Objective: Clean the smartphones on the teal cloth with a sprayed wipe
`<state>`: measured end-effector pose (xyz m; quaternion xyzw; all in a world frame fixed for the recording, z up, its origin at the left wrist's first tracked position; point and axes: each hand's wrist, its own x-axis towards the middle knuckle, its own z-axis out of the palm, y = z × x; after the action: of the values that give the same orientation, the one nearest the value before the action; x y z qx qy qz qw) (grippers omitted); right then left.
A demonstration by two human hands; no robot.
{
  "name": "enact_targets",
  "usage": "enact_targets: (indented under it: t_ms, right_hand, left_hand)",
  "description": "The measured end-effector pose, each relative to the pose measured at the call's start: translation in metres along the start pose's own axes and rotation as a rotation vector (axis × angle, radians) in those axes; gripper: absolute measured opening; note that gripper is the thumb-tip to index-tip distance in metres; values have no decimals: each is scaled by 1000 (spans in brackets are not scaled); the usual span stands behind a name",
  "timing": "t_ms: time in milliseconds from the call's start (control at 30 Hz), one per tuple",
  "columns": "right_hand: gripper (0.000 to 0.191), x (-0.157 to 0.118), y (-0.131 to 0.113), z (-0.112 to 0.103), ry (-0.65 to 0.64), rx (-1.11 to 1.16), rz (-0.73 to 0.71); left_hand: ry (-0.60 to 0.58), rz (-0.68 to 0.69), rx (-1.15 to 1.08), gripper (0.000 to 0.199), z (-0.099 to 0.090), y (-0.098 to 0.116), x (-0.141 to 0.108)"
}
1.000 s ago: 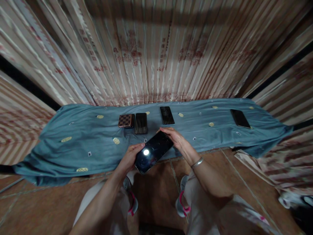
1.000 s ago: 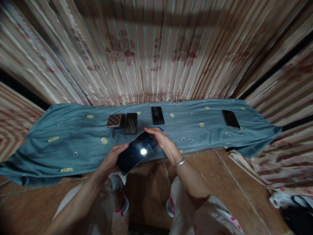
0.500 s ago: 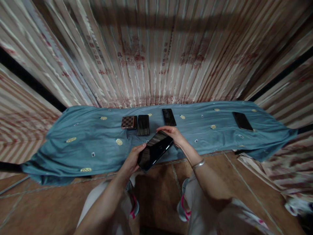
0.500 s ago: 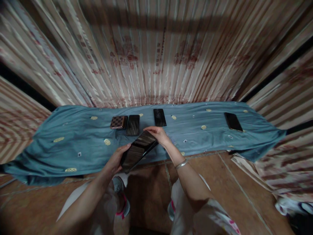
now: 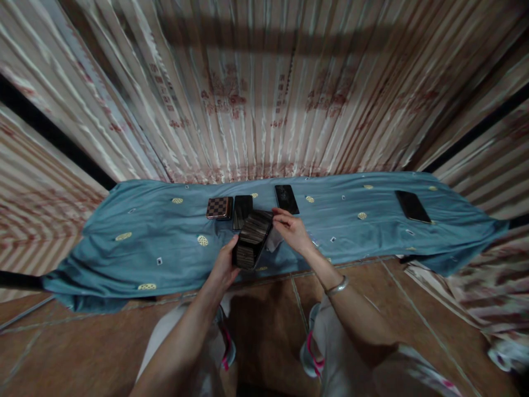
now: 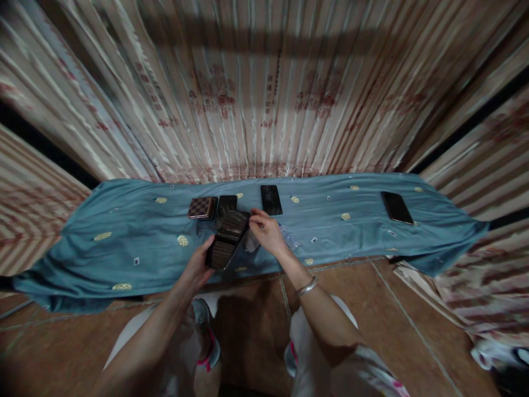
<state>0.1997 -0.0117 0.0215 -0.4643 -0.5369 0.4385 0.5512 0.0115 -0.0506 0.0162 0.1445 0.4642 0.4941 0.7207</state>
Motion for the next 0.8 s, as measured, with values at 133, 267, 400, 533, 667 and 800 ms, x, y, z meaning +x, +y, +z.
enact_targets:
  t_ms: [133, 267, 400, 533, 667, 800]
  right_hand:
    - [9, 1, 4, 5, -47, 79, 131]
    - [20, 1, 8, 9, -35, 274, 273]
    - [26, 0, 11, 14, -12, 303, 290]
    - [26, 1, 12, 17, 40, 288, 271]
    - [28, 4, 12, 17, 53, 377, 338]
    - [34, 8, 9, 16, 18, 526, 392]
  left_hand:
    - [62, 70, -34, 19, 0, 0, 4]
    - [62, 132, -48, 21, -1, -3, 8]
    - [38, 140, -73, 25, -1, -4, 8]
    - [-158, 18, -82, 33, 1, -1, -3]
    - [-311, -71, -89, 41, 5, 0, -14]
    - [-310, -90, -78, 44, 6, 0, -16]
